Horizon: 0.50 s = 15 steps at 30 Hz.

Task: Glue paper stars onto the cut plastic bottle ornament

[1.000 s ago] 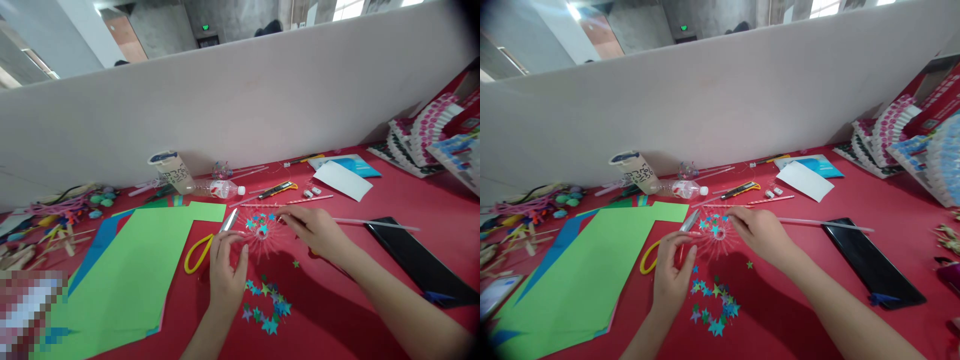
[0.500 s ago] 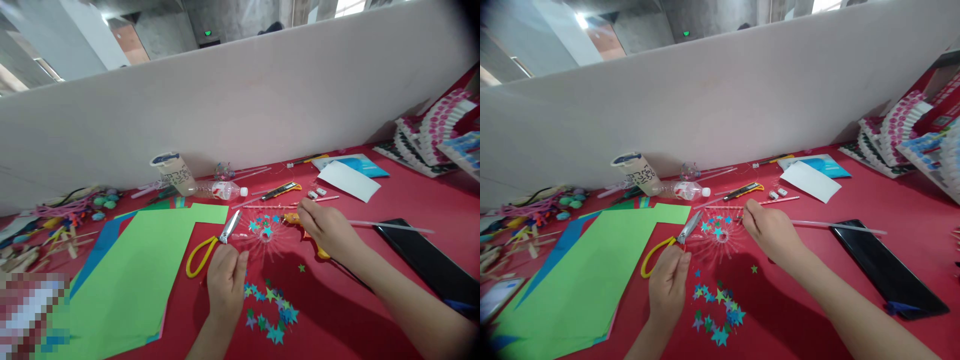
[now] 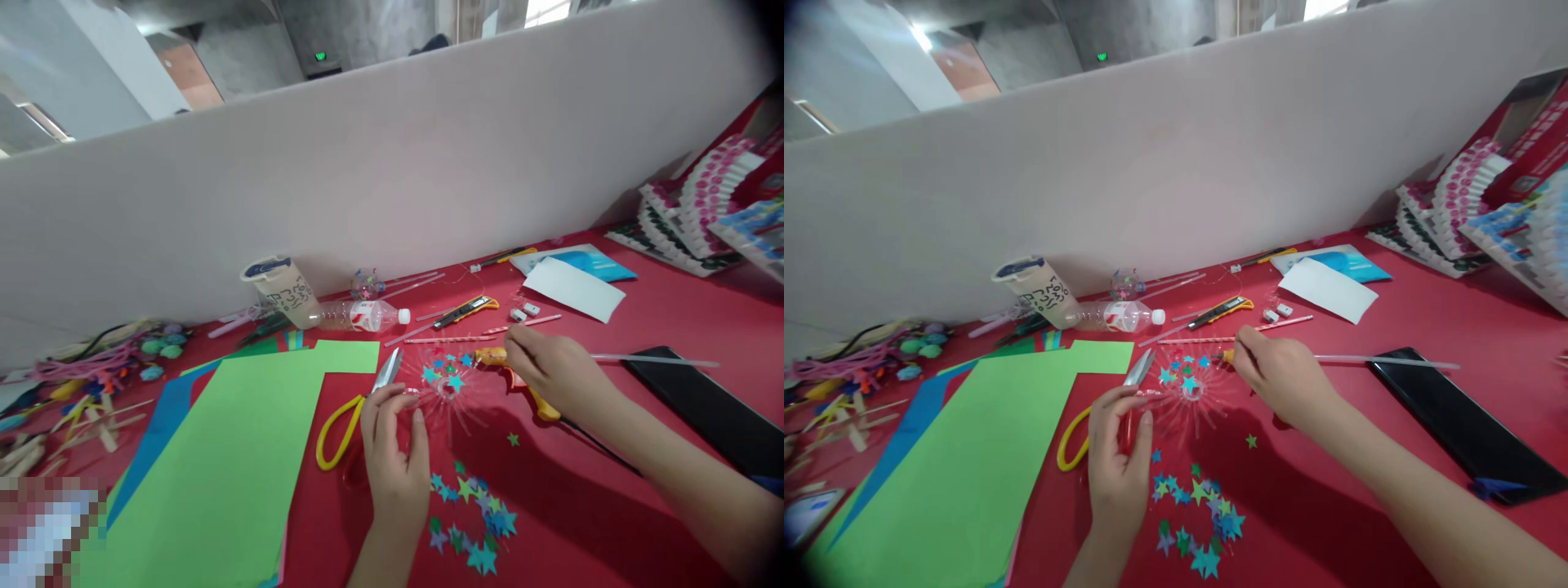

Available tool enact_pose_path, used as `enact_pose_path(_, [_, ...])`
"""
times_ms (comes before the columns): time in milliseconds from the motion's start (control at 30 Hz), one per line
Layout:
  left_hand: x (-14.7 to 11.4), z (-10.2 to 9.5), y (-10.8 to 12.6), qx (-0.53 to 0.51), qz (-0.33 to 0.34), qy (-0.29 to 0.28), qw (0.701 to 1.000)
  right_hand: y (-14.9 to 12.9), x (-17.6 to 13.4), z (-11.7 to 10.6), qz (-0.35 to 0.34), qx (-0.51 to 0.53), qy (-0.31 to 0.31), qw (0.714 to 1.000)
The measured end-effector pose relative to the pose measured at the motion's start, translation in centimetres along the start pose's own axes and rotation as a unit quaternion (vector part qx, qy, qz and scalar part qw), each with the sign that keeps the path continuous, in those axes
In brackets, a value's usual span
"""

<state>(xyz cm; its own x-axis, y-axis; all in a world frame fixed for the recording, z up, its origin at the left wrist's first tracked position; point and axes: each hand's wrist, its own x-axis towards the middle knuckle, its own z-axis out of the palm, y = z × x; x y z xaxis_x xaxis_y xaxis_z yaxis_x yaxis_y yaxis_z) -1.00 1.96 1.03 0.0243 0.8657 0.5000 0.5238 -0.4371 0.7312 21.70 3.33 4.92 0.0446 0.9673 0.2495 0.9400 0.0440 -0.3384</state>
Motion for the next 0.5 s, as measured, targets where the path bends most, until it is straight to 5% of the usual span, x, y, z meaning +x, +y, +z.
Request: enact_pose_path(500, [0.25, 0.40, -0.52, -0.008, -0.017, 0.003, 1.000, -0.34, -0.11, -0.16, -0.002, -0.031, 0.006, 0.999])
